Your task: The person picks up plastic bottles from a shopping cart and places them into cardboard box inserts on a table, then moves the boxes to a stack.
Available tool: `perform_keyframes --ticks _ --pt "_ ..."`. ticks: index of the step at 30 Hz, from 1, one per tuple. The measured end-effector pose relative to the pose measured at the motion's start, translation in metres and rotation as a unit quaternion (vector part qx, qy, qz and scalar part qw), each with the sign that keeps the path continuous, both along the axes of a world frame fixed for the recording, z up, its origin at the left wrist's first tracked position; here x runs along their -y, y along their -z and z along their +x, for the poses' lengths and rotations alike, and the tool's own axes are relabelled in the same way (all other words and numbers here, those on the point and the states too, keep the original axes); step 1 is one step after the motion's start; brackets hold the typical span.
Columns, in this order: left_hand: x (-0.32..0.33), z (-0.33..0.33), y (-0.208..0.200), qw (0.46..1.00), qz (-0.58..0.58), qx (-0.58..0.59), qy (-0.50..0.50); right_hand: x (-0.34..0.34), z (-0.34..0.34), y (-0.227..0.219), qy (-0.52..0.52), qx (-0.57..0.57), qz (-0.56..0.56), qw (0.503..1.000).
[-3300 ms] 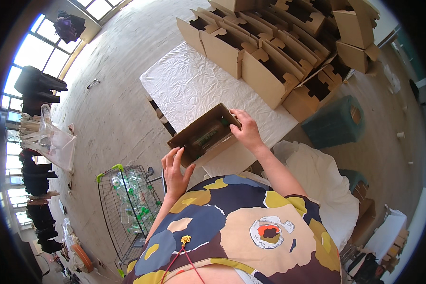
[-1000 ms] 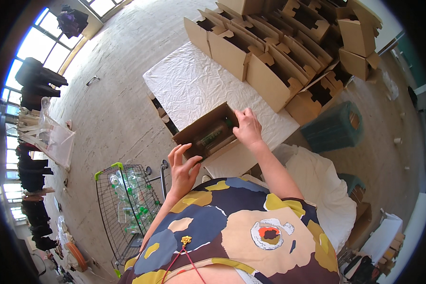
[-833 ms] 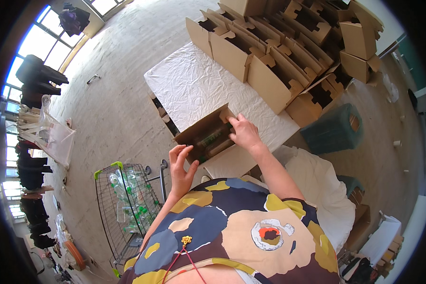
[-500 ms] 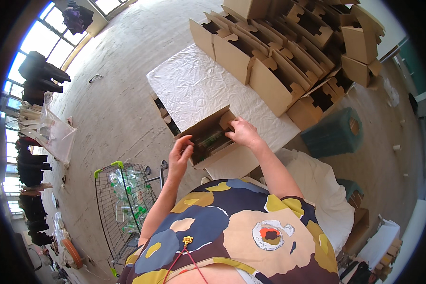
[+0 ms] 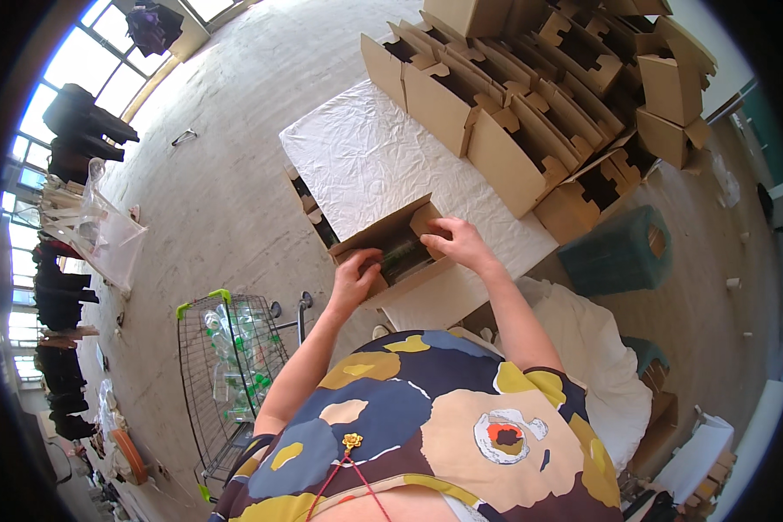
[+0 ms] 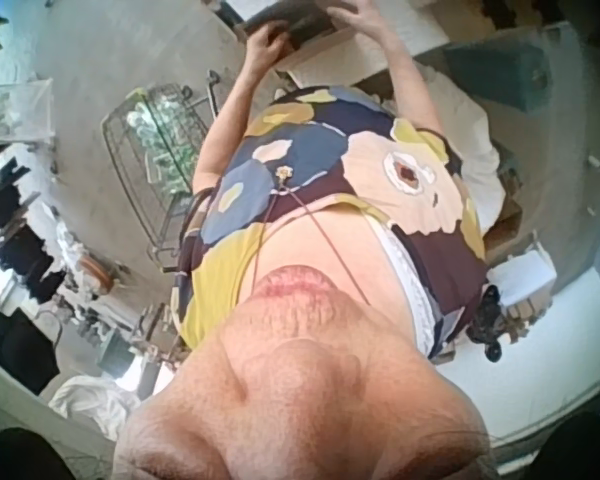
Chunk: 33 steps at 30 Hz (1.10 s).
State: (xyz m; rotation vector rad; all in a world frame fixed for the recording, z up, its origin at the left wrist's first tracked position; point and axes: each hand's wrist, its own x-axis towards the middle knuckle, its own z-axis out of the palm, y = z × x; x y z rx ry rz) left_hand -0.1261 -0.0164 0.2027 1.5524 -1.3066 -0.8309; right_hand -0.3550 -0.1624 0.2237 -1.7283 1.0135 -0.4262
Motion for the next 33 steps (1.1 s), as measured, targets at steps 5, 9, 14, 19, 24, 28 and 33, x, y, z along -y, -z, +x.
perform_keyframes --ticks 5,9,14,19,24,28,33 --pt "-0.021 -0.005 -0.046 0.99 -0.058 0.052 -0.117 -0.006 -0.034 -0.008 -0.027 0.141 0.108 0.984" --pt "-0.021 0.003 -0.061 0.941 -0.115 0.276 -0.16 -0.007 -0.04 0.005 0.0 0.156 0.112 0.981" --pt "-0.017 0.01 -0.041 0.963 -0.046 0.263 -0.044 -0.003 -0.026 0.014 0.039 0.08 0.095 0.991" --pt "-0.023 0.003 -0.039 0.96 -0.027 0.275 0.039 -0.001 -0.012 0.029 0.096 0.027 -0.115 0.988" --pt "-0.03 -0.001 -0.016 0.95 -0.009 0.312 0.01 -0.001 0.001 0.042 0.139 -0.081 -0.174 0.972" --pt "-0.027 -0.004 -0.012 0.951 -0.011 0.308 -0.023 0.007 -0.001 0.074 0.126 -0.05 -0.12 0.984" --pt "-0.031 -0.003 -0.011 0.956 -0.026 0.292 -0.036 0.021 -0.005 0.076 0.067 -0.007 0.008 0.998"
